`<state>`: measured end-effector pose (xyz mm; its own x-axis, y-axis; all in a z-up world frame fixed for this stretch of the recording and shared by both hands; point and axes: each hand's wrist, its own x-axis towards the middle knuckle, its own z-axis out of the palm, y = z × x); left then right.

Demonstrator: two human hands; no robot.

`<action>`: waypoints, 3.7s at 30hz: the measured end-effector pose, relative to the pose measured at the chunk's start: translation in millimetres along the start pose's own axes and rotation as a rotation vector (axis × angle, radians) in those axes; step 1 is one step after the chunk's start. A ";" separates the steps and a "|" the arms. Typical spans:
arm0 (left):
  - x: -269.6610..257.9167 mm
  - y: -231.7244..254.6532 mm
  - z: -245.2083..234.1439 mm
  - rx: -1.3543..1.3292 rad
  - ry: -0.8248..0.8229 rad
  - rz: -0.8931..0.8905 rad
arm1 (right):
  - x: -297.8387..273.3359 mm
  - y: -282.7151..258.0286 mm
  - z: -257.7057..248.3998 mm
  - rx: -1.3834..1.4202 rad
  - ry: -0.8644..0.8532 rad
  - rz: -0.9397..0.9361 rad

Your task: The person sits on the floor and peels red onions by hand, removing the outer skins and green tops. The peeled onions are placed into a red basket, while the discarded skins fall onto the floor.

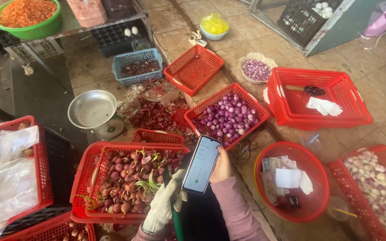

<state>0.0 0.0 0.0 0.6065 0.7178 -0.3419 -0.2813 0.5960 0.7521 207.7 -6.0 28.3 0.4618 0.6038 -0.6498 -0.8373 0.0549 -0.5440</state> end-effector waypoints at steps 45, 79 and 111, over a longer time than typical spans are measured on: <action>-19.8 52.3 -125.9 -0.534 0.461 0.264 | 192.3 222.2 39.4 -2.335 -1.181 -0.926; -5.5 26.5 -86.1 0.539 0.398 0.104 | 111.1 152.2 8.6 -1.139 -0.845 -0.571; -27.6 50.8 -72.5 0.545 0.235 0.186 | 79.4 167.8 6.6 -0.336 -0.686 0.223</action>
<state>-84.9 36.5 6.8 0.3862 0.8891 -0.2456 0.0909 0.2283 0.9693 102.0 56.4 -111.1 -0.0810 0.9335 -0.3493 -0.7050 -0.3014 -0.6420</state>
